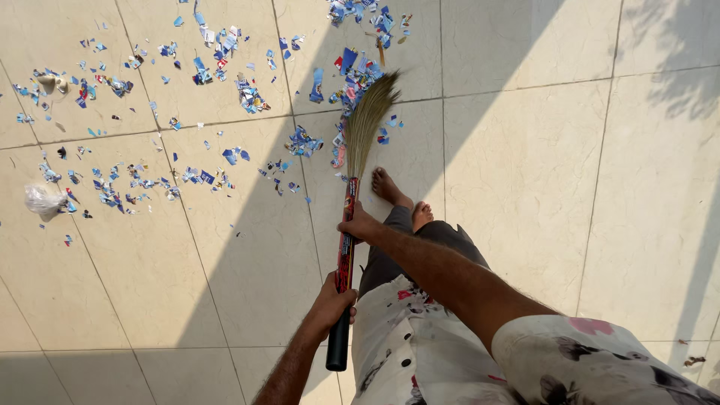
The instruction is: The person sweeps debris consisting of paper and plastic fragments across a tiled floor using a broom.
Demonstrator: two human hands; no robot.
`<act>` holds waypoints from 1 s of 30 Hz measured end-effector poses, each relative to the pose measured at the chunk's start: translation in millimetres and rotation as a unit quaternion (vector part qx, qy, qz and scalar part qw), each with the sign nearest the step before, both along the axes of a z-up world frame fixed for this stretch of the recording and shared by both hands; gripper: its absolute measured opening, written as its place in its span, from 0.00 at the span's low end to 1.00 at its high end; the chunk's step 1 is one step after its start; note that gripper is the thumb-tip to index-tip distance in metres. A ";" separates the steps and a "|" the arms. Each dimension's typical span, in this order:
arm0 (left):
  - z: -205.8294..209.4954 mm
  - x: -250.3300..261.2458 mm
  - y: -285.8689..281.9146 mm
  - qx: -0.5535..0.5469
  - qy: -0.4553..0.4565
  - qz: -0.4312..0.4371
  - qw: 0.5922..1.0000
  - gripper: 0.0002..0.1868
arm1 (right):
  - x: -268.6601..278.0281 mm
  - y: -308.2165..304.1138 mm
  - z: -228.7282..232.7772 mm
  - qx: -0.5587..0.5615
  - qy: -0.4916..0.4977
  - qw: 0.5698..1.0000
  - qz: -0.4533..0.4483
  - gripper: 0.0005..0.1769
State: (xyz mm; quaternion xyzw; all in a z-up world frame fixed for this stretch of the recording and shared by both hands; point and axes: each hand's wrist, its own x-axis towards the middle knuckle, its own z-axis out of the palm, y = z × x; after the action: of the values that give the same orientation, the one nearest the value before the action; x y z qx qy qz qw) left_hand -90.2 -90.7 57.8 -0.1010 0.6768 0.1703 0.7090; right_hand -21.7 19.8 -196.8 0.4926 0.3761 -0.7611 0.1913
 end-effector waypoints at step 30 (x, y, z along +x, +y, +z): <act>-42.1 2.2 188.4 0.085 -0.080 0.202 0.972 0.34 | 5.7 243.9 -1.0 0.025 -0.048 0.994 0.094 0.35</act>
State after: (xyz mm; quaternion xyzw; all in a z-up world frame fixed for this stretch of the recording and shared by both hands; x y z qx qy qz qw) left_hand -88.0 97.7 15.8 -0.1879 0.5668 0.3582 0.7177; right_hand -16.0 263.7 -197.7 0.4955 0.4300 -0.7056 0.2678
